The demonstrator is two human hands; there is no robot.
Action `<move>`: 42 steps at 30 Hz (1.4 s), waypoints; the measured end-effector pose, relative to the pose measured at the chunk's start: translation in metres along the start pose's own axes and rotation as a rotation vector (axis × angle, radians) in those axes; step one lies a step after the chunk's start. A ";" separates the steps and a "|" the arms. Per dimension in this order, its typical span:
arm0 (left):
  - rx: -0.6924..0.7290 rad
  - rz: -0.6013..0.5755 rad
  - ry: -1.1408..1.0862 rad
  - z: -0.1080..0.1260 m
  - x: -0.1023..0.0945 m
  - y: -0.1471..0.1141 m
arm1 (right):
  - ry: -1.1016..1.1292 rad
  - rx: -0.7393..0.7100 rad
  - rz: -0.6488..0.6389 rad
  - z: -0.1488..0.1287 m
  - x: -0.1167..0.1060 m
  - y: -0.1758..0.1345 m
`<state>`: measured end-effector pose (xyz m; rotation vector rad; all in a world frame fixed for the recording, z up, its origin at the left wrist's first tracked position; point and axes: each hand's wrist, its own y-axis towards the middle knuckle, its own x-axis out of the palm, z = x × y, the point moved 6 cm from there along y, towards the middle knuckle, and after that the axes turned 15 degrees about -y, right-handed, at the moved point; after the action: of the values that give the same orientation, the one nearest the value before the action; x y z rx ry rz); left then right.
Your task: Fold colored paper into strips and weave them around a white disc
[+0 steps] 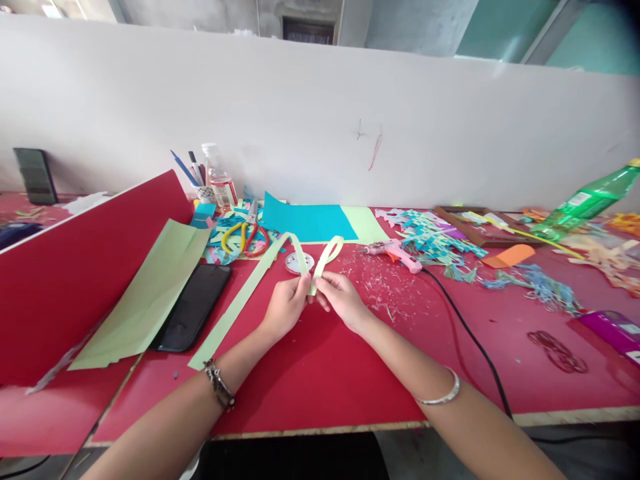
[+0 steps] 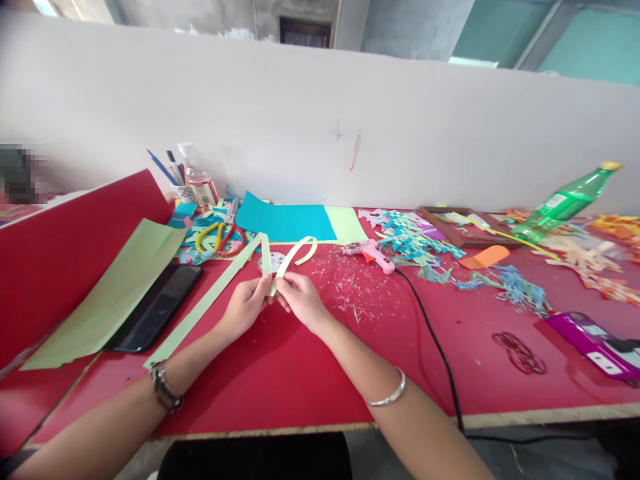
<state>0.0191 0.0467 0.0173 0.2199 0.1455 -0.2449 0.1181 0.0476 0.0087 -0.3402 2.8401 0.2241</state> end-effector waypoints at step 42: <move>0.000 0.045 -0.003 0.006 -0.010 0.004 | 0.042 0.027 0.009 0.005 -0.007 0.001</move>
<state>0.0115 0.0509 0.0250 0.2221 0.1372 -0.2004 0.1253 0.0512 0.0061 -0.3301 2.8839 0.1827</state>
